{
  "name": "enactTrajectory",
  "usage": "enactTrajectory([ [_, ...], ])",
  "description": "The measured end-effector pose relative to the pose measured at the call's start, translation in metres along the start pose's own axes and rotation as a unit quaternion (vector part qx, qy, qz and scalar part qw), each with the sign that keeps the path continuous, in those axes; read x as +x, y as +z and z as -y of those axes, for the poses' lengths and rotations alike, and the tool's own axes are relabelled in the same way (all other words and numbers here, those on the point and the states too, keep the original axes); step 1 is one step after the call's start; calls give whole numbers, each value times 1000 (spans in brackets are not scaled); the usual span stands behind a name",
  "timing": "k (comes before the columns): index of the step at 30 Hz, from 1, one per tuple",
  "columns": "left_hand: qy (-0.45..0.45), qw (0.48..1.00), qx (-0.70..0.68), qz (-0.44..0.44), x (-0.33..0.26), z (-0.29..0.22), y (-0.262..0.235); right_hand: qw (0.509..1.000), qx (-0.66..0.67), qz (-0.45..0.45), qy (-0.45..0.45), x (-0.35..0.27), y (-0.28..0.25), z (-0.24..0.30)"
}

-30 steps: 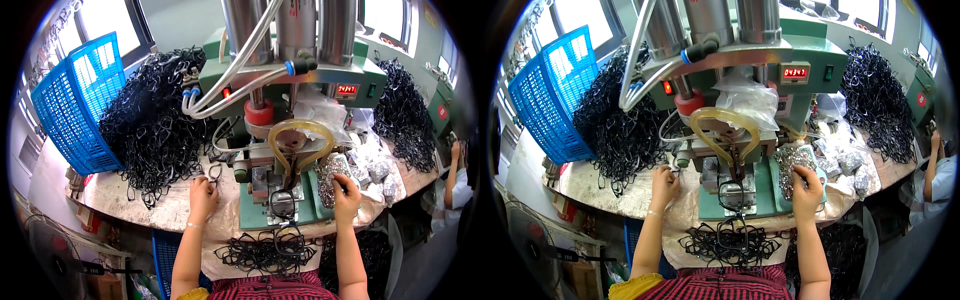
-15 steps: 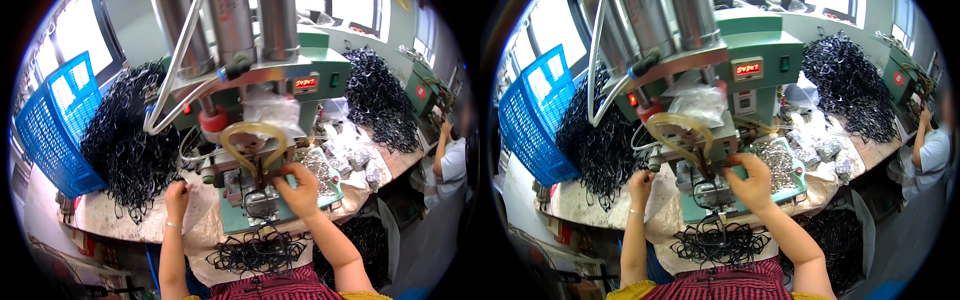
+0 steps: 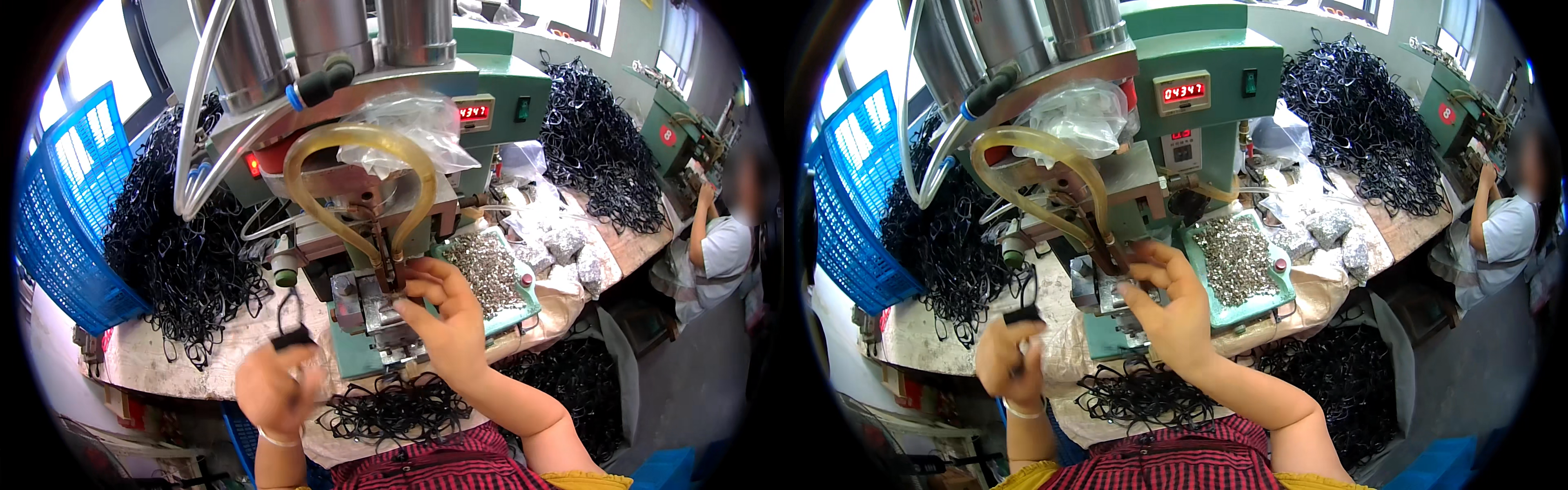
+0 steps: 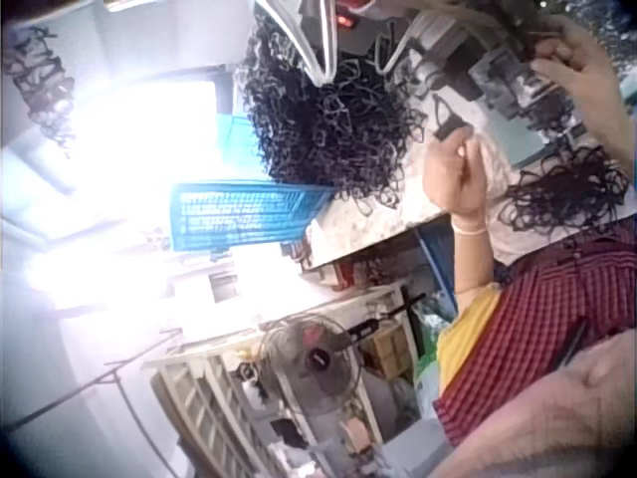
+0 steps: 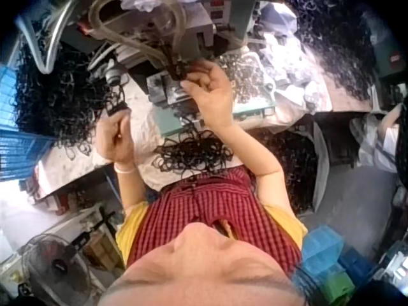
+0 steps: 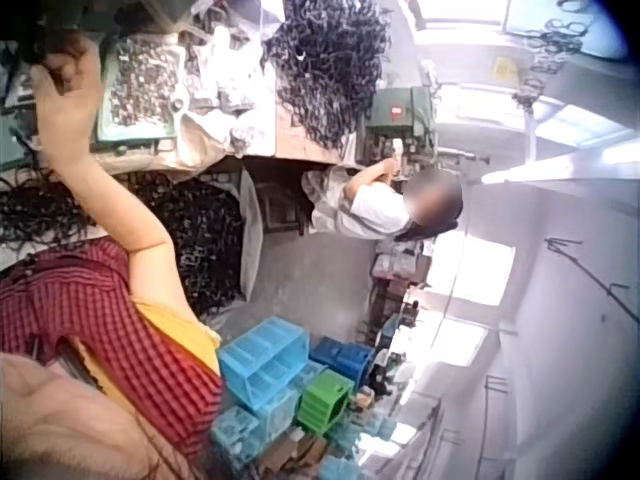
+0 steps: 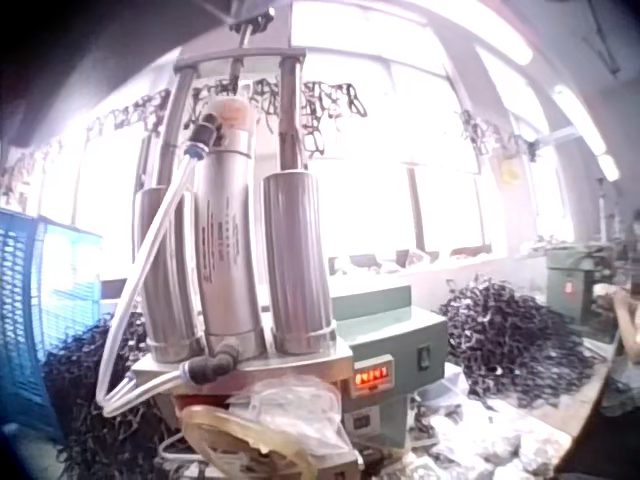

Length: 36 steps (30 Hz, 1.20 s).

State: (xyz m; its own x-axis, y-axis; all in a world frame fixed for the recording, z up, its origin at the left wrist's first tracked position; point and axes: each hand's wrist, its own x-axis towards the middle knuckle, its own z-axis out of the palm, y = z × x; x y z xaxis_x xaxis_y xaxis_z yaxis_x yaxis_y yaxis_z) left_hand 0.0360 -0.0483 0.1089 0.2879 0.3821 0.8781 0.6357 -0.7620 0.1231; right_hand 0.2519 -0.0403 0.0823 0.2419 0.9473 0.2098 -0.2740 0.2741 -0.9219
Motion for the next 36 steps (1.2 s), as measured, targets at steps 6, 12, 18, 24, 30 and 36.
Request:
enactTrajectory([
  [6,208,950,-140,183,29,-50,33,912,-366,49,-176,23,-58,-9],
  [12,186,956,-148,170,26,-52,54,788,-582,-80,-183,25,-147,-61],
  [18,161,962,-150,160,20,-52,48,728,-611,131,-283,45,-113,-54],
  [24,13,991,-124,40,-34,-51,20,786,-546,6,-290,64,-129,-57],
  [30,-266,945,156,-107,-60,88,-25,867,-464,-116,-142,35,-144,-55],
  [36,-263,863,388,189,-84,233,12,839,-480,-91,-240,56,-113,-54],
])
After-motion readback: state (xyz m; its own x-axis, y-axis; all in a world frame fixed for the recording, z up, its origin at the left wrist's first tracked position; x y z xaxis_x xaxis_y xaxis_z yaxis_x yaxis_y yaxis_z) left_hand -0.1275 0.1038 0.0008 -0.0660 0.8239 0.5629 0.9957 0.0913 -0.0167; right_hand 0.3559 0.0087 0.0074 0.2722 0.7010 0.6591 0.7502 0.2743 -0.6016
